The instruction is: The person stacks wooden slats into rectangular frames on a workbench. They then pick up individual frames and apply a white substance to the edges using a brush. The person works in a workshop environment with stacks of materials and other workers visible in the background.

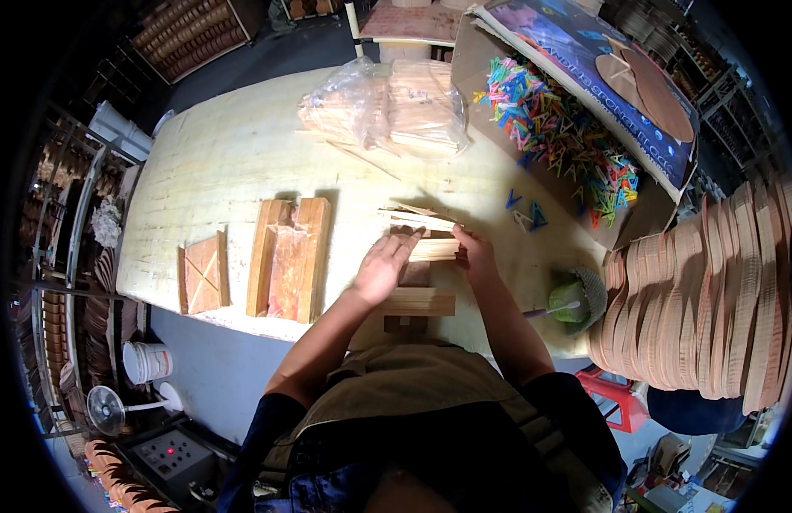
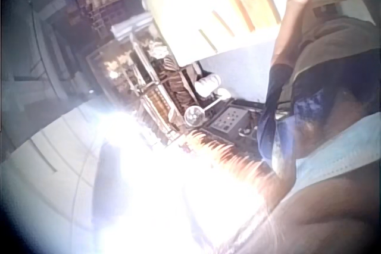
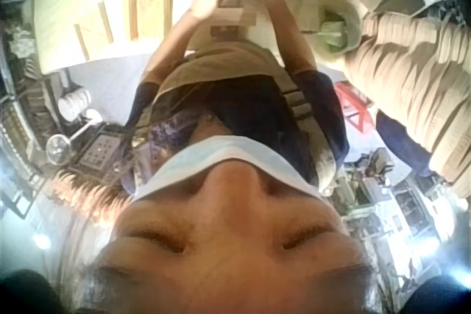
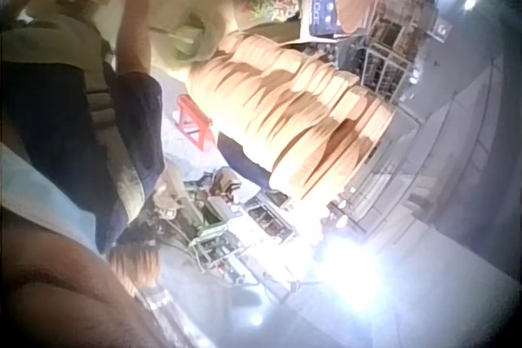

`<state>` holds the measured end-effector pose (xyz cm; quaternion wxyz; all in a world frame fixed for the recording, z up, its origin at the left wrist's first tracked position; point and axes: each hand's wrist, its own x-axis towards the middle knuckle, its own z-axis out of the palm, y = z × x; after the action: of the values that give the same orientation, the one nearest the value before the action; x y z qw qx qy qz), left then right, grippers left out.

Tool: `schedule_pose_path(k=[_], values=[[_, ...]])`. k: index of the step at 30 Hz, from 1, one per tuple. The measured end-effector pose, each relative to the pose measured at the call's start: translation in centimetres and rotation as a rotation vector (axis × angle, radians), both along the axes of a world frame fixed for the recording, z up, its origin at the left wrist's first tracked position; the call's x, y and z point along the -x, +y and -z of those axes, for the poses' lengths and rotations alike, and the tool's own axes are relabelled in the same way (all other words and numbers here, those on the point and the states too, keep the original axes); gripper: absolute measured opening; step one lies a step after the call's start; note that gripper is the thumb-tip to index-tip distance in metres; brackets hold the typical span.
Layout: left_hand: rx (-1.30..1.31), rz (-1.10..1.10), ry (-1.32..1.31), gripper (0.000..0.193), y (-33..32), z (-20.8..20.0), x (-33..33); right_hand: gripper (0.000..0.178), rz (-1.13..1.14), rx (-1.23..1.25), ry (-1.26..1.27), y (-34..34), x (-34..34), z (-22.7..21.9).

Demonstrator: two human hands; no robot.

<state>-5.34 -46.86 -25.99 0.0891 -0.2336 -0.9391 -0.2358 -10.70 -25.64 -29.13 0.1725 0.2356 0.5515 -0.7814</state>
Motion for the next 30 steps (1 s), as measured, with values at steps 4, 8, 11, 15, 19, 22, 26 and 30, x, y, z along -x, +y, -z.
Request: schedule_pose_path(k=[4,8,11,15,19,22,26,30], values=[[0.051,-0.013,-0.018,0.044,0.0,0.2,0.0,0.017,0.051,0.097,0.041,-0.1,0.3,1.1],[0.064,-0.047,0.172,0.043,0.6,-0.9,-0.1,0.015,0.024,0.058,0.039,0.2,0.8,2.2],[0.051,0.003,0.081,0.048,-0.1,0.7,0.2,0.014,-0.003,0.030,0.030,0.2,0.6,1.9],[0.008,-0.010,-0.001,0.048,-0.2,1.3,0.3,0.012,-0.035,0.099,-0.006,0.7,0.2,1.8],[-0.056,-0.020,-0.040,0.048,0.0,1.0,0.3,0.019,-0.104,0.371,0.013,2.0,-0.8,2.3],[-0.073,-0.023,-0.051,0.048,-0.1,1.2,0.2,0.022,-0.139,0.392,0.103,2.6,-2.0,2.1],[-0.131,-0.024,-0.091,0.046,0.2,0.8,0.1,0.023,-0.107,0.328,0.145,2.3,-2.5,3.5],[-0.121,-0.034,-0.055,0.047,0.1,1.2,0.2,0.022,-0.093,0.311,0.160,2.0,-2.3,4.0]])
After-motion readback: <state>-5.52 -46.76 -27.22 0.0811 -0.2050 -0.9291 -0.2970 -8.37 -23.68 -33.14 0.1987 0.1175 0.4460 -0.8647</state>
